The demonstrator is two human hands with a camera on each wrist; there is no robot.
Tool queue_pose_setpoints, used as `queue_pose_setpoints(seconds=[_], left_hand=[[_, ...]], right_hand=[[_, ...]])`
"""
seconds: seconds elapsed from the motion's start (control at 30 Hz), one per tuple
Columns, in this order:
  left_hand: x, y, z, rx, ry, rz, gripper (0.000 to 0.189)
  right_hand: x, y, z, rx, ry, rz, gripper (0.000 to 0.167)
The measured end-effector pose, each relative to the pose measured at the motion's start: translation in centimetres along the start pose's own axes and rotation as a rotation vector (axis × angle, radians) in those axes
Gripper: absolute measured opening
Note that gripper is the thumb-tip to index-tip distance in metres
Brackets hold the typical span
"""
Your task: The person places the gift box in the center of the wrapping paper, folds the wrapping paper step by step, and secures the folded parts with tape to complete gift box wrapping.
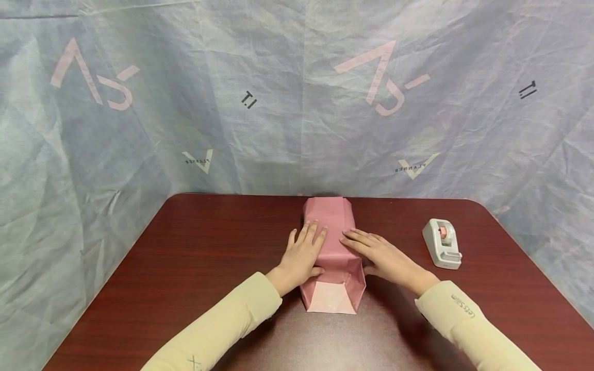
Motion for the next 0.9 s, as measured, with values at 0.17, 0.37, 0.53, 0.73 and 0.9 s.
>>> queue_pose_setpoints(seconds=[0.17,0.37,0.53,0.73,0.9], left_hand=[[0.1,0.0,0.0,0.0,-0.004,0.014,0.098],[0.1,0.0,0.1,-0.001,-0.015,0.027,0.098],[0.2,0.0,0.1,-0.001,-0.008,0.031,0.098],[0.2,0.0,0.1,-0.002,-0.009,0.03,0.098],[0.2,0.0,0.1,0.0,-0.008,0.027,0.098]], right_hand=[[-0.1,0.1,0.7,0.013,-0.038,0.027,0.072],[0.0,0.2,1.1,0.051,-0.024,0.029,0.065],[0.1,0.2,1.3,0.06,-0.044,0.03,0.057],[0.4,0.3,1.2,0.054,-0.056,-0.001,0.056],[0.4,0.2,1.0,0.041,-0.068,0.019,0.063]])
Point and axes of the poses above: each hand's wrist, its own z-axis towards the middle knuckle, its own x-axis out of the palm, y = z × x, the point moved 4 cm from there along z, towards the middle knuckle, and after that the axes turned 7 degrees about -z, right-handed, at the moved point
